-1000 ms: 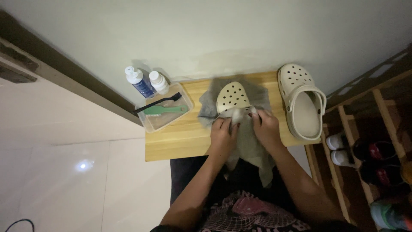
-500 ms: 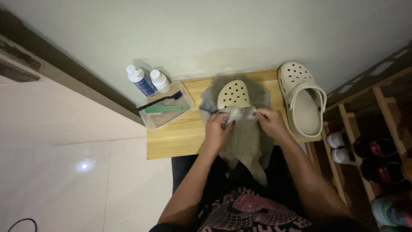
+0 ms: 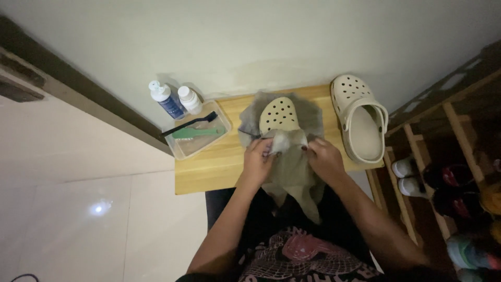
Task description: The person wipes a pair of white clogs with a gray cloth on a wooden table. They clean the exterior and interior surfaces of each shoe, then place them side by side on the table.
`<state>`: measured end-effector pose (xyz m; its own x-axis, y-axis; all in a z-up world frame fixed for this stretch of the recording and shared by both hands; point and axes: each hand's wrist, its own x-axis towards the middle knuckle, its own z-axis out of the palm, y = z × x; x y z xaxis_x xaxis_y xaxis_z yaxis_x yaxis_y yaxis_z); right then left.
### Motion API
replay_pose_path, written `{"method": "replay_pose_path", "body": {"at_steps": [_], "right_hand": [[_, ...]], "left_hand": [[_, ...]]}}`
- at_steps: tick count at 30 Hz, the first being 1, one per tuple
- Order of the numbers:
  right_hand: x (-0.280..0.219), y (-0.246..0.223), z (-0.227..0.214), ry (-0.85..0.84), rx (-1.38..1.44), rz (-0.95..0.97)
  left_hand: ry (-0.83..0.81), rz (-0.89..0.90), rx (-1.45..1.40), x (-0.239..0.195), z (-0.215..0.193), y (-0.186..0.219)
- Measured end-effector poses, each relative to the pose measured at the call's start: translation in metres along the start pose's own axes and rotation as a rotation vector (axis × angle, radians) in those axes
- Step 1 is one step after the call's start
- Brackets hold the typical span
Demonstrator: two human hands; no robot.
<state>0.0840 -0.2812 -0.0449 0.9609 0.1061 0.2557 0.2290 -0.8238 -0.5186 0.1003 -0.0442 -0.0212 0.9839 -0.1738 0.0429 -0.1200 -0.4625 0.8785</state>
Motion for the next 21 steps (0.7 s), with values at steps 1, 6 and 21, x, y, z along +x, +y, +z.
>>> {"method": "replay_pose_path", "body": {"at_steps": [1,6,21], "right_hand": [[-0.011,0.009,0.007,0.003,-0.001,-0.001],[-0.055,-0.017,-0.015,0.144,0.206,-0.197],[-0.042,-0.113,-0.066,-0.485,0.512,-0.451]], "left_hand": [[0.001,0.004,0.000,-0.004,0.000,-0.003],[0.052,0.109,-0.164,-0.028,-0.021,0.031],[-0.044,0.147,-0.172,-0.082,-0.036,0.003]]}}
